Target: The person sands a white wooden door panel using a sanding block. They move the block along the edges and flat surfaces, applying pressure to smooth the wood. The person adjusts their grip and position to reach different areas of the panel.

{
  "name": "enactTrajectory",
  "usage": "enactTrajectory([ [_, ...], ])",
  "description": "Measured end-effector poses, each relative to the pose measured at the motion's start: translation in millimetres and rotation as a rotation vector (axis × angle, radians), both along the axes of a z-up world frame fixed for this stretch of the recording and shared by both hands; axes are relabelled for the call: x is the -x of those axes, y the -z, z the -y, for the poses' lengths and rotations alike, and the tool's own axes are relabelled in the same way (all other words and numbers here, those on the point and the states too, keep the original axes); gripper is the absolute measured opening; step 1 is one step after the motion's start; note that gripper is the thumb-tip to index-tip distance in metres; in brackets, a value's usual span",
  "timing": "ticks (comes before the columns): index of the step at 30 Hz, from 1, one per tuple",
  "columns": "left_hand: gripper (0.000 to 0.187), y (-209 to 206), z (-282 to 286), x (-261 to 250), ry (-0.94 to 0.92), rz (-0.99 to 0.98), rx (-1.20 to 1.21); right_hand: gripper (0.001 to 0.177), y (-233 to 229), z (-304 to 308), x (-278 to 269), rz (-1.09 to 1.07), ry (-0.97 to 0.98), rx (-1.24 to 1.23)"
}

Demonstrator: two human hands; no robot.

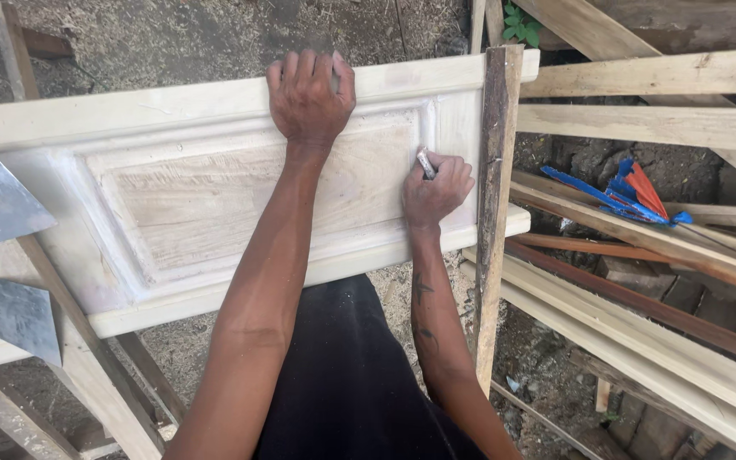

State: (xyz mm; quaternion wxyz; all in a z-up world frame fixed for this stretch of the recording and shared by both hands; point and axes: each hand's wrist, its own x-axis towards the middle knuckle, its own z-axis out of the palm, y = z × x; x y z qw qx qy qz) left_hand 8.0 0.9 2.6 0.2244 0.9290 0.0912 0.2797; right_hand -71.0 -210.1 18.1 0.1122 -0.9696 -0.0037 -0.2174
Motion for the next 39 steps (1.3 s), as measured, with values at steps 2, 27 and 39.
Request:
enactTrajectory([
  [2, 0.026, 0, 0, 1, -0.005, -0.009, -0.004, 0.022, 2, -4, -15, 0.014, -0.045, 0.014],
  [27, 0.027, 0, -5, 1, 0.001, -0.037, -0.009, 0.021, -4, 2, -9, -0.023, -0.127, -0.060],
  [39, 0.027, 2, -2, 3, 0.010, -0.056, 0.010, 0.019, 8, 11, 4, -0.083, -0.098, -0.028],
])
